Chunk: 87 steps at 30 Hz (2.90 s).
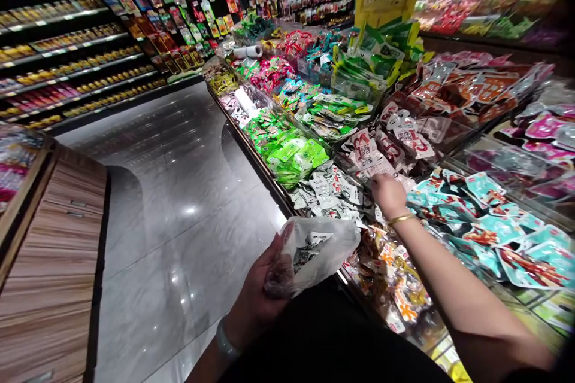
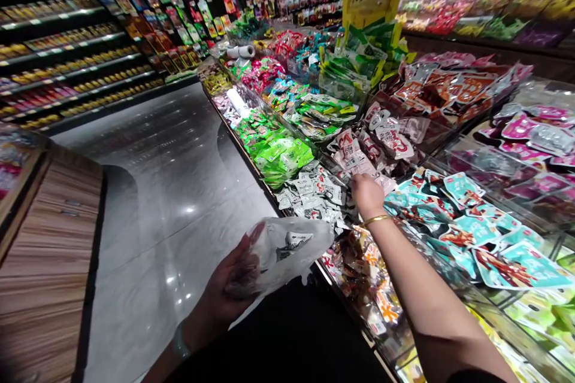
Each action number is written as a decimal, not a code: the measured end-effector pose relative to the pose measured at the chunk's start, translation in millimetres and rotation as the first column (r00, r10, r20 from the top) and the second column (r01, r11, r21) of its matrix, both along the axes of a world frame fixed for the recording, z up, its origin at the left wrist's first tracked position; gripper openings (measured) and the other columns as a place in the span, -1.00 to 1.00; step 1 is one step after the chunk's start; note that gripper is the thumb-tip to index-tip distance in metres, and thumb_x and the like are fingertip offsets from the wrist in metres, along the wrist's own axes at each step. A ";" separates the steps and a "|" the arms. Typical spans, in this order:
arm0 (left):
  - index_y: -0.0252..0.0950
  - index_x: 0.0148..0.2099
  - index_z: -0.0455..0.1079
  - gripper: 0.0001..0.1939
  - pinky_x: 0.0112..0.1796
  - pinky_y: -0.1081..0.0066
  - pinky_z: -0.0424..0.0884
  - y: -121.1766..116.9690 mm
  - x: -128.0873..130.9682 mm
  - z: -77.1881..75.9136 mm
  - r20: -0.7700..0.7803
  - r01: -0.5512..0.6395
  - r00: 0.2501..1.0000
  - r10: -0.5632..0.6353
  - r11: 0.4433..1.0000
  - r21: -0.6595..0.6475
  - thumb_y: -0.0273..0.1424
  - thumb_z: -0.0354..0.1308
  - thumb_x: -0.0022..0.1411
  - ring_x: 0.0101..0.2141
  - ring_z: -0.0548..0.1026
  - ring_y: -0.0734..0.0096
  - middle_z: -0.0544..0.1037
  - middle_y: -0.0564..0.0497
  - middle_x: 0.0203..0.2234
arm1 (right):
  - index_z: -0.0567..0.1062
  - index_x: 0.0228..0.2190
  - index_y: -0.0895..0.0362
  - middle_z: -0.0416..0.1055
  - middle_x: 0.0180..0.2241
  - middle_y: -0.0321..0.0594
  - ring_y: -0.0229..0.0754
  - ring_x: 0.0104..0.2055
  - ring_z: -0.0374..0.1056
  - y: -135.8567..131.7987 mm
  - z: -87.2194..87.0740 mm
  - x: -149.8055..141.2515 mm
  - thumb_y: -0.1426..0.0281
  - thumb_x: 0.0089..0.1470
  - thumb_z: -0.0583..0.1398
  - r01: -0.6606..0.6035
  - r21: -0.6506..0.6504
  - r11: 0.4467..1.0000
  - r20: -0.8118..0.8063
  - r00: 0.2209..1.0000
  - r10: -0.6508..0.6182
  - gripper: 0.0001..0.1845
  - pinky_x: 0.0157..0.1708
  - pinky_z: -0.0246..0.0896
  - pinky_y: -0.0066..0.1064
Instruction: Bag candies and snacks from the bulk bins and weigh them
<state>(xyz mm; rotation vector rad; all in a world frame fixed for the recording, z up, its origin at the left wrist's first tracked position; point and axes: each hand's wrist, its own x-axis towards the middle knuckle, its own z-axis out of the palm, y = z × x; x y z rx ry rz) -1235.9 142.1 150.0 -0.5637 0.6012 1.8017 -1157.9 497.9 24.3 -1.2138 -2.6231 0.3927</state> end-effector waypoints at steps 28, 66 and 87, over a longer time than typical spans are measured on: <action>-0.17 0.00 0.52 -0.75 -0.69 0.61 0.19 30.6 15.3 21.6 -0.039 0.294 0.956 -0.292 0.940 0.172 -0.28 0.17 0.32 -0.73 0.32 0.58 0.34 0.18 -0.72 | 0.54 -0.32 0.04 0.53 -0.54 -0.11 -0.01 -0.53 0.46 -143.1 132.0 92.8 -0.08 0.24 -0.04 -0.358 0.083 0.930 0.238 0.913 0.330 -0.44 -0.56 0.06 -0.34; -0.25 -0.01 0.52 -0.75 -0.79 0.72 -0.15 102.5 53.2 10.8 -0.057 0.089 0.994 -0.090 0.996 -0.021 -0.29 0.11 0.37 -0.84 0.04 0.74 0.07 0.28 -0.80 | 0.38 -0.22 0.06 0.44 -0.37 -0.29 -0.21 -0.47 0.45 148.8 123.0 -9.8 0.30 0.20 0.11 -0.228 -0.285 0.931 -0.802 0.588 -0.101 -0.87 -0.44 0.32 -0.37; -0.31 -0.18 0.51 -0.82 -0.80 0.68 -0.04 112.4 51.8 22.7 -0.120 0.148 0.982 -0.145 0.989 0.020 -0.31 0.17 0.33 -0.83 0.08 0.70 0.13 0.26 -0.81 | 0.58 -0.28 0.06 0.57 -0.38 -0.26 -0.18 -0.36 0.46 -6.5 112.9 79.5 0.23 0.28 0.08 -0.773 -0.373 0.514 -0.401 0.633 0.662 -0.70 -0.30 0.30 -0.38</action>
